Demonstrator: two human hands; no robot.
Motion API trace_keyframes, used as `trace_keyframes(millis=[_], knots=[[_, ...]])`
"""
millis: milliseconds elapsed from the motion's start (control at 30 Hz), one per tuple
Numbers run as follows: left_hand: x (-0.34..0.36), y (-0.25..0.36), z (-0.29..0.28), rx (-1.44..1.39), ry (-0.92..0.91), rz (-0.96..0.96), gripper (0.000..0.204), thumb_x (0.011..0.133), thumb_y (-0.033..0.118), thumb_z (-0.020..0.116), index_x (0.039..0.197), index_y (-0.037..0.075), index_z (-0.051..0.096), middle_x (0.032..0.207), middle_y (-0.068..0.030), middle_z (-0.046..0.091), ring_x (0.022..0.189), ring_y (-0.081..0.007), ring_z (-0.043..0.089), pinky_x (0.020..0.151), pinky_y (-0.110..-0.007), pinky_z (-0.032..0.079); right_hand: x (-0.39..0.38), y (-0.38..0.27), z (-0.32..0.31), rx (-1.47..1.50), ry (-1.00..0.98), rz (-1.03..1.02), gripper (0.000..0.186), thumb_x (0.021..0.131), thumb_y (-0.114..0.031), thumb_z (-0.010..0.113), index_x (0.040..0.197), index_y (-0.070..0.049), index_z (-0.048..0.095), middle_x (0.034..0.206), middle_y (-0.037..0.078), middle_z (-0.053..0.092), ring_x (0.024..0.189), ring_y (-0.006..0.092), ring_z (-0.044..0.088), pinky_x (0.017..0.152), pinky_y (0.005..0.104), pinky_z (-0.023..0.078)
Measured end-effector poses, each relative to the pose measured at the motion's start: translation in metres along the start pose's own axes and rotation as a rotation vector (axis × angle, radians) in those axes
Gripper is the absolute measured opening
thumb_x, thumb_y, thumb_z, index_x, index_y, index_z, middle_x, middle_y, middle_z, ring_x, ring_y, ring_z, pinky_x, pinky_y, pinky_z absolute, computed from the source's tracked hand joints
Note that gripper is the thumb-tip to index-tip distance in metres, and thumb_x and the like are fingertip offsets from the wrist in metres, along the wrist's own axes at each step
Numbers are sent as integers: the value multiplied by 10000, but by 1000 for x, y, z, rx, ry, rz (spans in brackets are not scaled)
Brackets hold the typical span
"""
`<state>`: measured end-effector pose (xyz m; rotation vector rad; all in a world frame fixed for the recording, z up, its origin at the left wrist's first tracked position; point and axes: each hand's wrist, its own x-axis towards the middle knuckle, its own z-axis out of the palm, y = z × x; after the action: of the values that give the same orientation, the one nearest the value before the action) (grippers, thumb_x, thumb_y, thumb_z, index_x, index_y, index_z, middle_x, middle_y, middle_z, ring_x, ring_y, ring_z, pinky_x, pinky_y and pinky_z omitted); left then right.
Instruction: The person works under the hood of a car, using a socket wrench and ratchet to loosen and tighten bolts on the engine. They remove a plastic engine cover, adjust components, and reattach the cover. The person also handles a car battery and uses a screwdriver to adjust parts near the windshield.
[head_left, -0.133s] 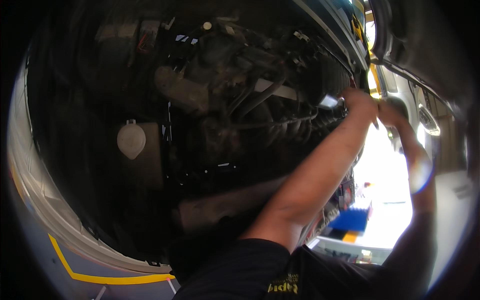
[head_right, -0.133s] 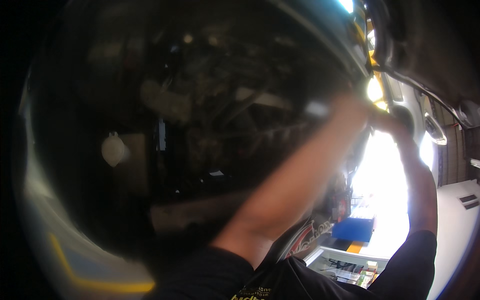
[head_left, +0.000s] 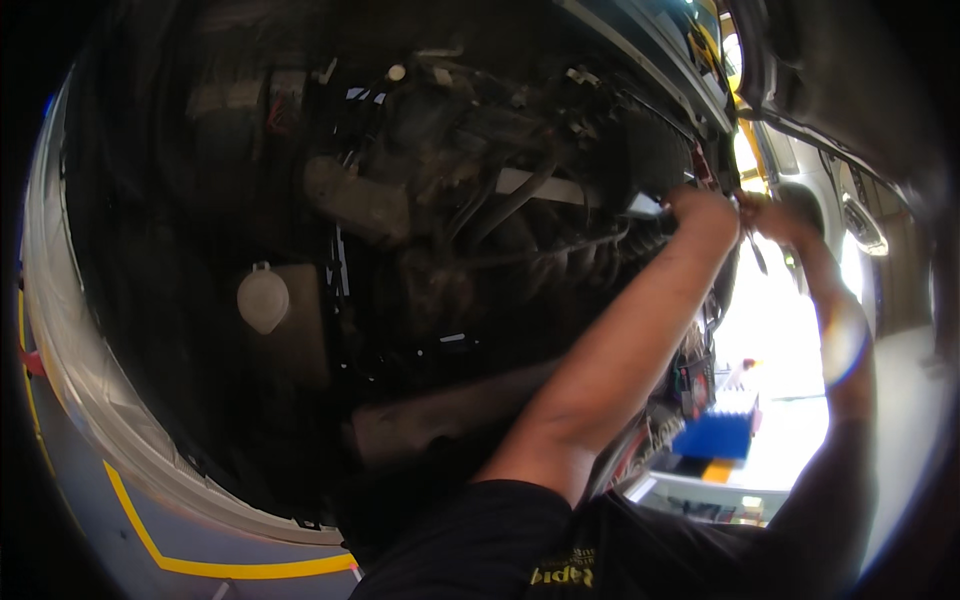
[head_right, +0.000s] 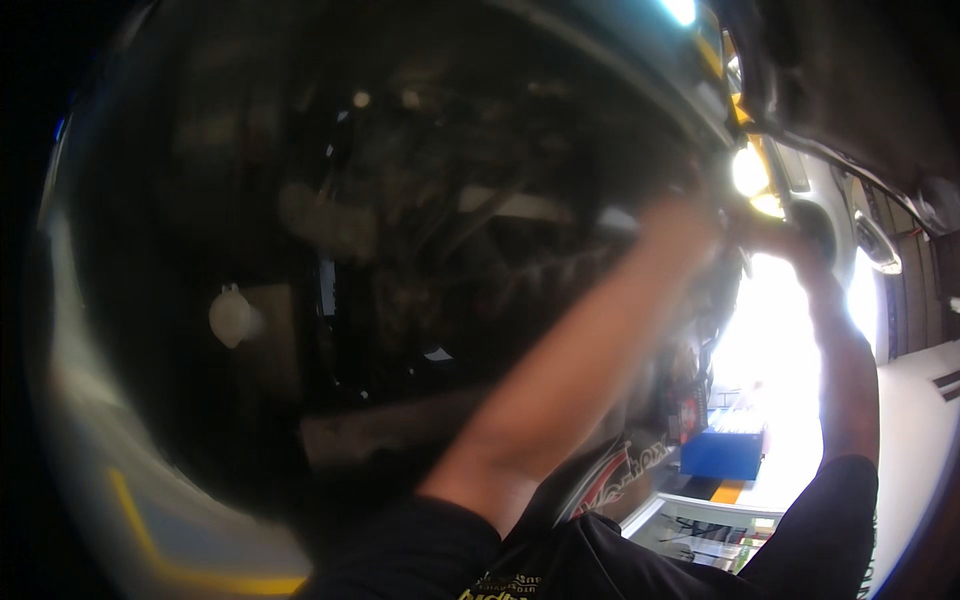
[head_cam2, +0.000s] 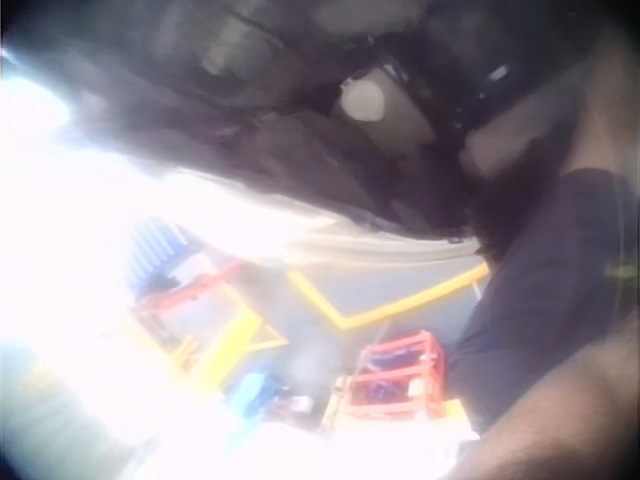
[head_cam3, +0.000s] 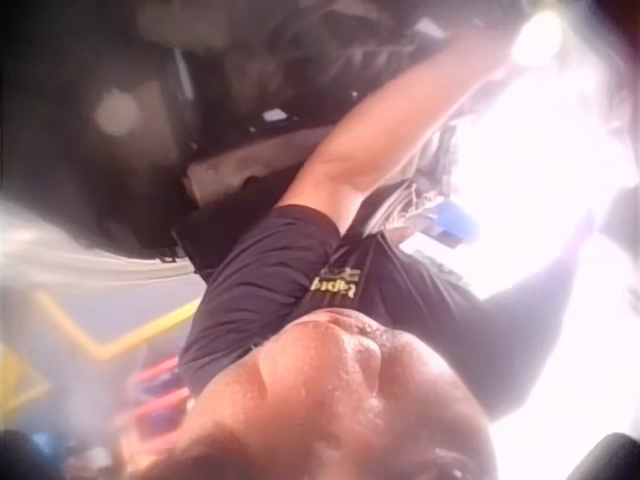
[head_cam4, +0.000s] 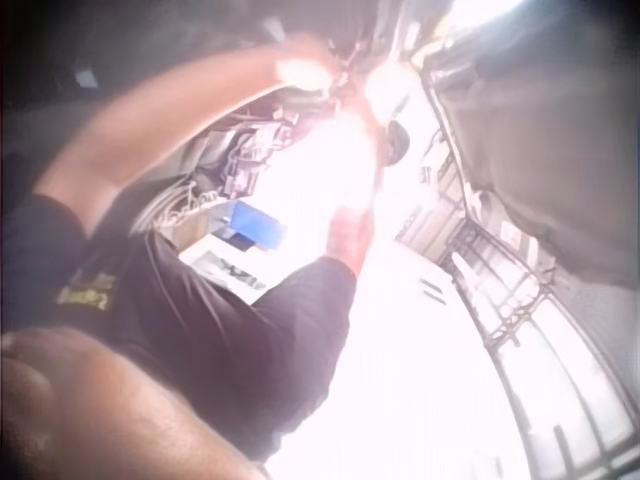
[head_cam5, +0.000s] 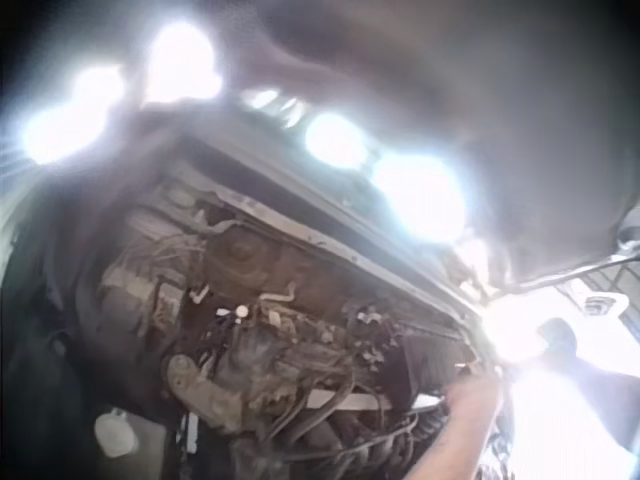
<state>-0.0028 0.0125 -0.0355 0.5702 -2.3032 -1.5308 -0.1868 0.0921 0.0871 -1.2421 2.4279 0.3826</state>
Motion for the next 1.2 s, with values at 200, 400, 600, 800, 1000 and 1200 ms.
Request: trace_keyframes(millis=[200,400,600,800,1000,1200], knots=[[-40,-37,-1,63,0,225,310,890,158,643,1180,79,720,1257,-119,692,1167,-275,667,911,-399,555,-7,-42,45,606,-244,97,178,965,-185,616,1101,-72,601,721,105,666,588,191,692,488,294,553],[-12,6,3,148,15,287,255,863,101,596,1069,24,725,1124,-212,704,1089,-347,678,930,-441,542,-58,-63,-13,-368,205,-235,508,897,-119,644,1388,-93,516,968,175,699,846,265,699,758,383,553],[-12,-13,-27,104,193,274,258,938,143,636,1170,51,700,1138,-175,716,1097,-301,678,944,-397,514,-16,-31,0,-70,154,-368,242,895,-152,642,1099,-24,618,772,95,680,726,218,698,672,367,551],[14,17,-8,-36,-10,201,376,958,100,642,1303,-40,583,1132,-144,735,1150,-239,659,1012,-344,478,-34,-34,-4,52,39,-403,119,876,-132,644,934,-29,658,721,79,689,617,193,691,573,359,534],[30,3,9,-168,-46,179,229,963,24,629,1178,-52,641,1029,-106,755,1017,-144,692,938,-283,517,14,8,19,-215,473,-703,215,765,-46,616,956,-118,686,817,101,695,880,321,695,725,502,499],[26,9,31,-18,236,123,145,930,56,702,1030,-48,695,966,-98,758,913,-119,689,829,-259,520,-21,9,5,485,-128,-493,210,812,-113,724,833,73,628,833,211,713,625,246,705,499,370,565]])
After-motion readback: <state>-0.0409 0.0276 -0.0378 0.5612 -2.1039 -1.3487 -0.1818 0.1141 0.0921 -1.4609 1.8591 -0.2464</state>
